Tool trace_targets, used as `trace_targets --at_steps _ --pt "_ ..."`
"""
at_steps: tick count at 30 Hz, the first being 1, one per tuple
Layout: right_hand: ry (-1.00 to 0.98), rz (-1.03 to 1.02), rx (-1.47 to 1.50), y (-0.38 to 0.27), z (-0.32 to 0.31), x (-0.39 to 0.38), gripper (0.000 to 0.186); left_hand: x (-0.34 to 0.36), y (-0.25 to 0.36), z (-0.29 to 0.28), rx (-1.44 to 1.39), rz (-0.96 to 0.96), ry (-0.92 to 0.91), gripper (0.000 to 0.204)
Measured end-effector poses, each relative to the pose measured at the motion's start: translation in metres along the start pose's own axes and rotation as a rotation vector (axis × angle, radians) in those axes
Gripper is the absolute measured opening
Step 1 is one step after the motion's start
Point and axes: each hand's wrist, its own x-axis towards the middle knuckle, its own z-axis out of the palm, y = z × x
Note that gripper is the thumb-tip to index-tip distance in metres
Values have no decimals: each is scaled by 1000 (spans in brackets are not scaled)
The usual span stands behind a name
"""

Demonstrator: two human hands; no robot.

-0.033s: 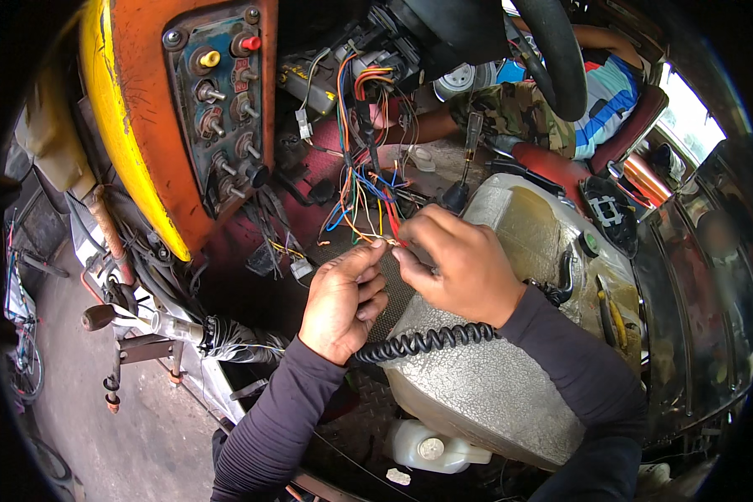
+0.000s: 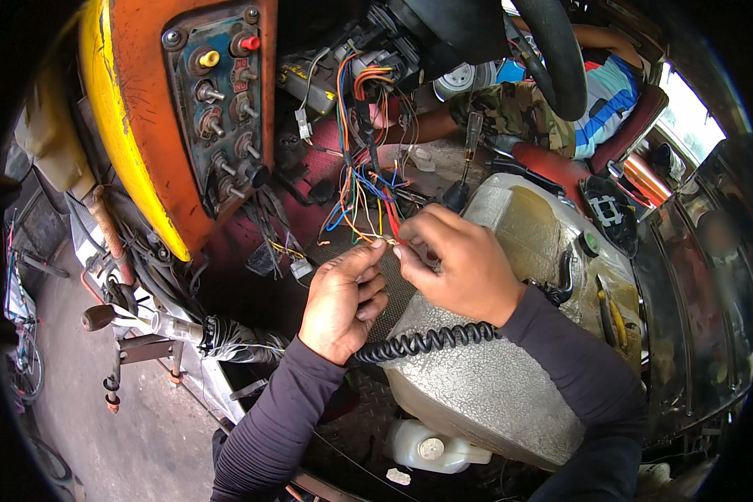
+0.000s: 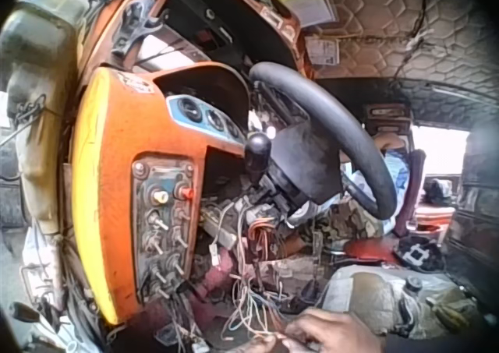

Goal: The person works on a tangle of multicolored wires inside the dashboard of a three-wheeled vehicle. They repeatedly strip, twist, and connect individual wires by hand, occasionally using a small flashlight to illuminate the workspace. The task involves troubleshooting and repairing the vehicle's electrical system.

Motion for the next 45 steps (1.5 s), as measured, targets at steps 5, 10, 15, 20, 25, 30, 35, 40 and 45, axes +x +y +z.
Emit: trace_targets --at_steps 5,10,15,20,25,30,35,40,45 --pt "-122 456 405 7 3 4 13 6 -1 0 45 46 4 10" --pt "-151 559 630 12 -3 9 11 8 -4 -3 107 60 -2 12" --pt "-184 591 633 12 -8 13 11 16 -6 -9 71 36 -63 18" --pt "-190 541 478 11 -11 18 12 26 -10 -19 34 24 -114 17" --pt "-55 -2 -204 9 -17 25 11 10 -3 -17 758 505 102 20" --pt "-61 -182 -325 5 -11 30 15 -10 38 -19 1034 913 351 17" --pt "-78 -292 -349 9 -4 39 22 22 66 -29 1231 1036 136 25" --pt "-105 -338 -359 15 1 38 27 40 65 -35 1321 953 72 18" --pt "-91 -387 -423 18 6 37 33 42 65 -27 1212 797 58 13"
